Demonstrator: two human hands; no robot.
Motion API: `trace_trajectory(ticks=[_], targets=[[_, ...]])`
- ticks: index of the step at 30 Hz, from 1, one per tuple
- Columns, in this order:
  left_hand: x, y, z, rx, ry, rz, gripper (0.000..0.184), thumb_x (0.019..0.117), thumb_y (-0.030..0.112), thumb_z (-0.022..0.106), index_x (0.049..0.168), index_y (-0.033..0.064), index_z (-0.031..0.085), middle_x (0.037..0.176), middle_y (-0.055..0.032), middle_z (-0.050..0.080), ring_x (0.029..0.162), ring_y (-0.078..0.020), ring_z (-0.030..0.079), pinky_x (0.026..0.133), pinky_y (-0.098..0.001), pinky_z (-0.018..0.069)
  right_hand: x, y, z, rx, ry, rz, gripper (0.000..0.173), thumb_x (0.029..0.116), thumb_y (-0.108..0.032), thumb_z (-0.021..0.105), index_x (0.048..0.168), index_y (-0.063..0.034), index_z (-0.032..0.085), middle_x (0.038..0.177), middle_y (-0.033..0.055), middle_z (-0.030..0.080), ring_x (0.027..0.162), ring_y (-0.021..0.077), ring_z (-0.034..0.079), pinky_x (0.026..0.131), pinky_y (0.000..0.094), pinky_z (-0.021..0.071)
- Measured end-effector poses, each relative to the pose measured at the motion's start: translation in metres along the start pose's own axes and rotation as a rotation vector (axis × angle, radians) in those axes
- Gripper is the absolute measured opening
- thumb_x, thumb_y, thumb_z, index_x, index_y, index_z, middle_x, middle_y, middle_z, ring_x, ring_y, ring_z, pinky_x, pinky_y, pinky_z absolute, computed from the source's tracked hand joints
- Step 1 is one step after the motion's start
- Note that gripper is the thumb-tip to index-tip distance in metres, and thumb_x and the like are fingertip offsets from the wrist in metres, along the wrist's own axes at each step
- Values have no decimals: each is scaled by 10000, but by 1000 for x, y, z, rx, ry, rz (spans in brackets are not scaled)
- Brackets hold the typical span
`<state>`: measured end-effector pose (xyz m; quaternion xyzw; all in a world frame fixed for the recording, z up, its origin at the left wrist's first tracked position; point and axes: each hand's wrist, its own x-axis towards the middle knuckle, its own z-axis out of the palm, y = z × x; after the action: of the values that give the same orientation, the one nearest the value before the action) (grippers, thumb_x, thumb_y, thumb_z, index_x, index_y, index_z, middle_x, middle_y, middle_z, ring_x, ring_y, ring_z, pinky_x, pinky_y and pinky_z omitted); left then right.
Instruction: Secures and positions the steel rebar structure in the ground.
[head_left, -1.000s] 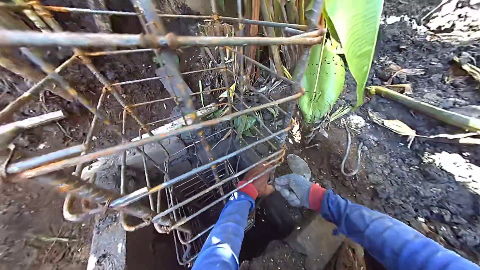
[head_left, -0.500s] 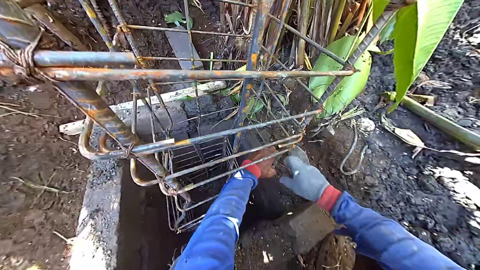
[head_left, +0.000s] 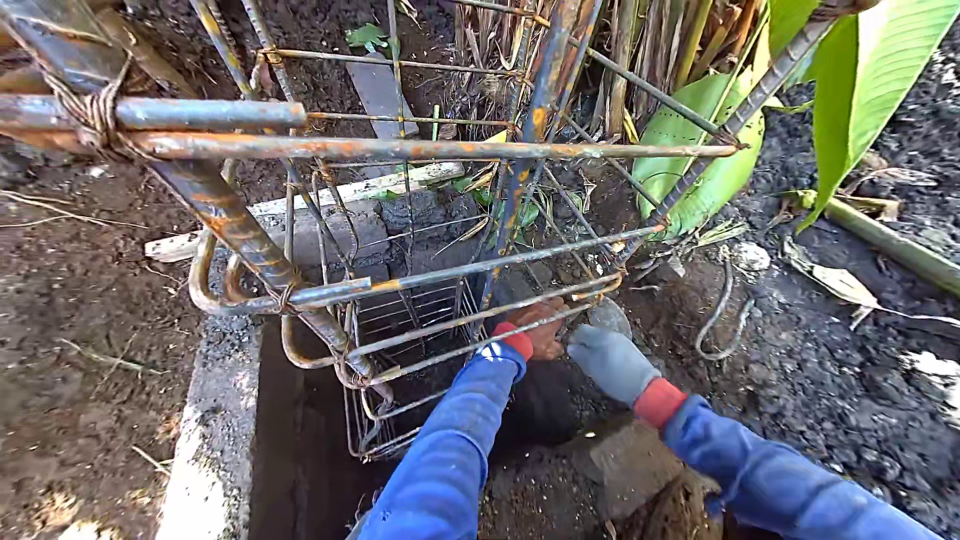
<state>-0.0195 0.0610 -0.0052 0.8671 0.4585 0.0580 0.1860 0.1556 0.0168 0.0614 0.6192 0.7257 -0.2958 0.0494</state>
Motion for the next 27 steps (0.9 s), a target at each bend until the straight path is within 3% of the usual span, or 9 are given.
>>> trace_trajectory(ticks=[3, 6, 10, 13, 16, 19, 23, 25, 27], targets=[[-3, 2, -6, -4, -43, -40, 629, 885, 448, 715, 1388, 89, 595, 1473, -83, 547, 1337, -268, 545, 1116, -481, 456, 23, 12, -9, 980, -297, 340, 195, 1037, -262, 549, 963, -101, 630, 540, -40, 415, 379, 49, 372, 350, 202, 338], [-2, 5, -7, 2, -42, -37, 589, 890, 447, 706, 1348, 87, 615, 1443, -90, 568, 1313, -264, 563, 1102, -471, 468, 42, 30, -17, 1194, -519, 425, 254, 1041, -283, 506, 873, -108, 582, 488, -67, 355, 335, 28, 337, 313, 178, 303], [-6, 8, -11, -1, -49, -48, 581, 907, 431, 700, 1360, 78, 613, 1452, -93, 564, 1302, -271, 572, 1089, -480, 474, 42, 36, -21, 540, -233, 44, 194, 992, -249, 671, 1100, -88, 680, 668, 36, 570, 480, 110, 499, 458, 273, 450], [-6, 6, -11, -41, -14, -48, 574, 882, 387, 733, 1359, 94, 613, 1425, -92, 589, 1268, -262, 601, 1064, -488, 501, 25, 30, -18, -206, -41, -186, 307, 1048, -414, 543, 1174, -188, 707, 1015, 65, 739, 907, 245, 720, 823, 519, 594], [-6, 7, -8, -11, -6, -52, 600, 864, 396, 743, 1375, 113, 607, 1440, -78, 572, 1267, -258, 599, 1049, -487, 513, -6, -2, -5, -644, -72, -148, 259, 1023, -139, 495, 1233, -78, 634, 1171, 212, 673, 1039, 441, 685, 813, 659, 557], [-4, 6, -8, 3, -17, -49, 628, 864, 411, 752, 1383, 94, 593, 1445, -97, 558, 1265, -276, 596, 1045, -493, 512, -17, -24, -13, -733, -177, -209, 258, 999, -78, 499, 1217, -14, 621, 1165, 239, 665, 1067, 456, 667, 846, 658, 541], [-2, 3, -4, 9, -7, -35, 640, 860, 461, 741, 1363, 87, 611, 1465, -91, 558, 1320, -265, 562, 1085, -486, 486, 27, 17, -34, -200, -119, -291, 336, 1058, -387, 524, 1076, -142, 754, 968, 76, 743, 917, 245, 713, 869, 535, 570], [-2, 4, -6, 21, -28, -42, 606, 882, 456, 719, 1360, 97, 617, 1485, -81, 541, 1358, -258, 531, 1108, -476, 467, 48, 35, -31, 152, -143, -168, 321, 1052, -370, 573, 1079, -111, 760, 817, 63, 685, 677, 174, 622, 673, 416, 550], [-4, 6, -8, 38, -57, -56, 588, 893, 450, 703, 1365, 111, 614, 1506, -69, 525, 1373, -245, 518, 1115, -461, 462, 63, 48, -17, 575, -239, 43, 260, 1015, -337, 617, 1071, -109, 728, 649, 0, 552, 464, 84, 456, 447, 261, 424]])
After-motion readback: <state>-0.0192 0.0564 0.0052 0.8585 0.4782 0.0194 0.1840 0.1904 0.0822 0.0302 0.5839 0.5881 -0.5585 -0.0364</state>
